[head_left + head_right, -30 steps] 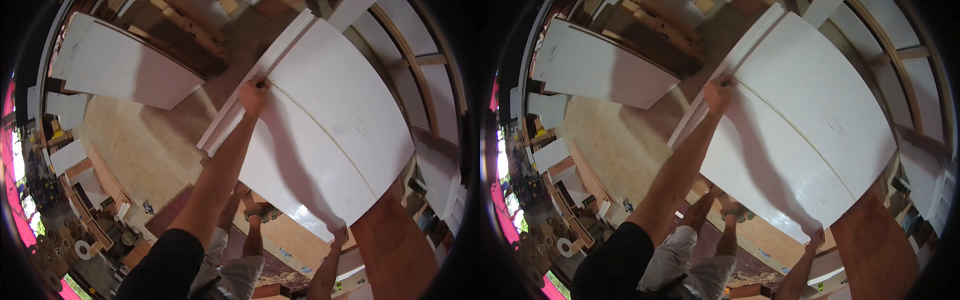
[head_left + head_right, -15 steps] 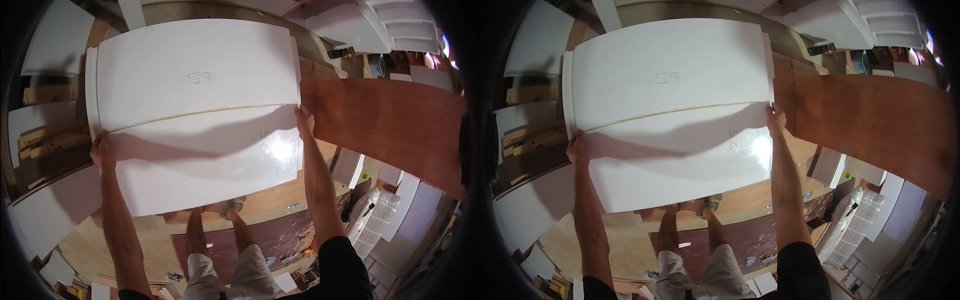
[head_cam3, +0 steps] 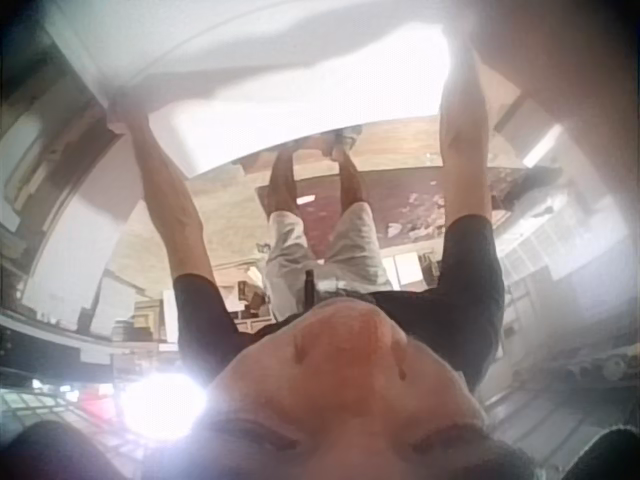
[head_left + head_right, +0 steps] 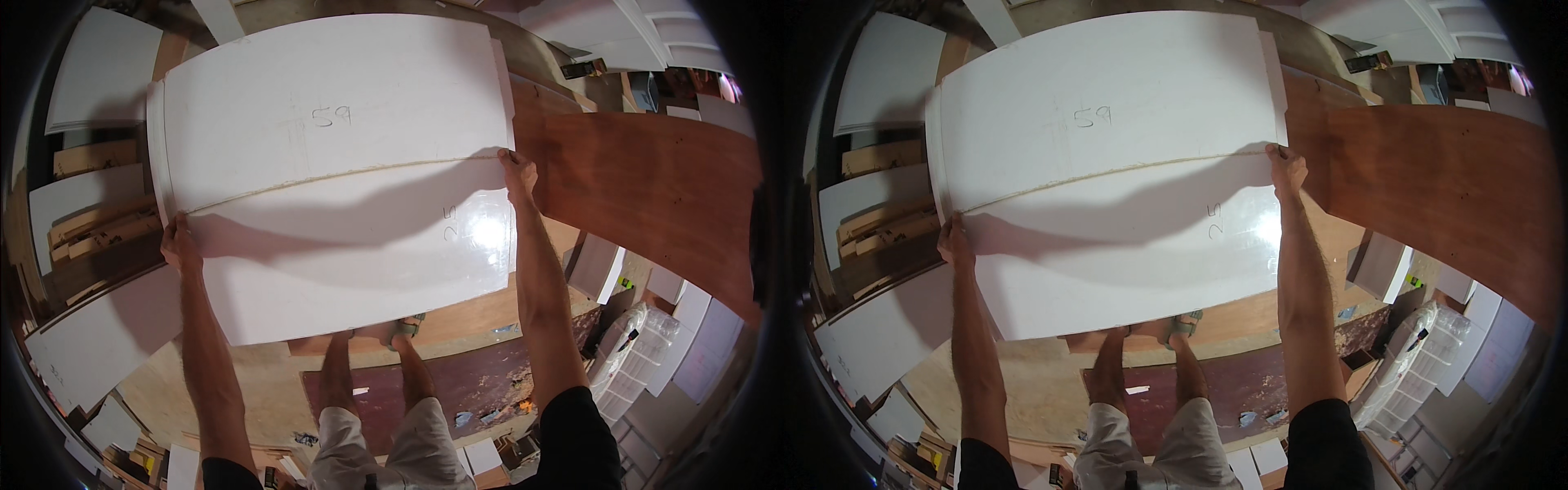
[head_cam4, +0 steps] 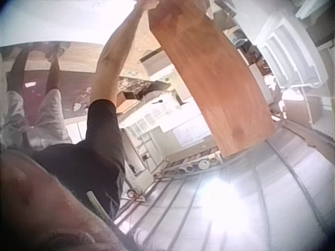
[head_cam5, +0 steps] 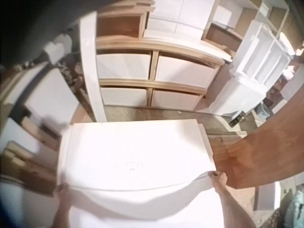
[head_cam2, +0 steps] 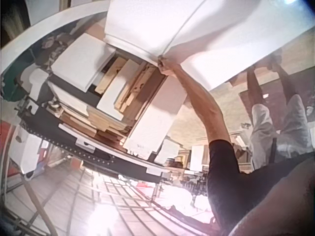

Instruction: The person applies white edge banding to the edges of white cabinet doors. They measure and cut the banding with shears, then press it onto the door edges. The person handles multiple doors and pieces of banding in a workshop setting.

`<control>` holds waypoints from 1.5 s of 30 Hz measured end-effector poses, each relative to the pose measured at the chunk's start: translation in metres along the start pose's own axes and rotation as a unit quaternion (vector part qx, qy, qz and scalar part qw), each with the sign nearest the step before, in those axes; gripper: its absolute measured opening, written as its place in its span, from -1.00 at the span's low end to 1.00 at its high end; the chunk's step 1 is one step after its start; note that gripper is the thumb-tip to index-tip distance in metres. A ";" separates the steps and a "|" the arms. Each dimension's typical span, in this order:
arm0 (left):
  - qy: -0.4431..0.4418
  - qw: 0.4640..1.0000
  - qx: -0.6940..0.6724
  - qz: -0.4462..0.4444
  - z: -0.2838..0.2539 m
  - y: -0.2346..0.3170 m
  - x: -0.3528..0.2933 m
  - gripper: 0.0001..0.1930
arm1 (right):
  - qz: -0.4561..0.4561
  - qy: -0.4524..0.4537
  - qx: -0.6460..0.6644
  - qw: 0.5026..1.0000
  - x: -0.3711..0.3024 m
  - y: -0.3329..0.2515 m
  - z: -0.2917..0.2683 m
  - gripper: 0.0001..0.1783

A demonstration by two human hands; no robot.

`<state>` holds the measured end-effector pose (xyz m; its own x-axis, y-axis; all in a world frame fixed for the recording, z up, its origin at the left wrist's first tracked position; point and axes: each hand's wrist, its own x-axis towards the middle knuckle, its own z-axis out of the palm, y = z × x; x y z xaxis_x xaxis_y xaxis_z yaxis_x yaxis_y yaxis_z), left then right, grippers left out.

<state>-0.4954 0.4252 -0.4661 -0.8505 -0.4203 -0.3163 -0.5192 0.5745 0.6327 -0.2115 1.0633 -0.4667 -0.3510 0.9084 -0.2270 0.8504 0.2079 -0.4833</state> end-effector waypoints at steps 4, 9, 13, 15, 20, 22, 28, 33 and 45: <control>0.010 0.999 0.042 0.005 0.000 -0.004 0.005 -0.48 | -0.010 0.019 0.001 1.000 -0.001 0.000 0.001 -0.60; 0.036 0.997 0.041 0.053 0.003 -0.018 0.013 -0.53 | -0.033 0.058 0.044 0.997 -0.009 0.002 0.010 -0.66; 0.006 0.999 -0.040 0.011 0.006 -0.027 0.030 -0.56 | -0.012 0.034 0.202 0.979 -0.018 0.014 0.021 -0.25; -0.014 0.998 -0.068 0.007 0.007 -0.032 0.038 -0.56 | -0.023 0.029 0.238 0.971 -0.020 0.020 0.021 -0.19; -0.016 0.999 -0.045 0.011 0.006 -0.039 0.048 -0.54 | 0.010 0.009 0.256 0.967 -0.019 0.017 0.016 -0.15; -0.023 0.997 -0.079 -0.001 0.005 -0.040 0.052 -0.54 | 0.009 0.026 0.286 0.958 -0.021 0.014 0.014 -0.38; -0.013 0.994 -0.107 -0.030 0.004 -0.046 0.063 -0.57 | 0.006 -0.018 0.213 0.977 -0.018 0.012 0.007 -0.41; -0.015 0.993 -0.118 -0.017 0.005 -0.049 0.062 -0.59 | -0.065 0.002 0.182 0.981 -0.017 0.009 0.005 -0.48; -0.002 0.995 -0.103 -0.016 0.005 -0.037 0.049 -0.58 | -0.067 0.018 0.176 0.982 -0.013 0.010 0.010 -0.52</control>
<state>-0.5186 0.3868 -0.5091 -0.8347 -0.4325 -0.3408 -0.5177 0.4056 0.7533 -0.2021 1.0505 -0.4768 -0.4310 0.8949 -0.1153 0.6073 0.1932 -0.7706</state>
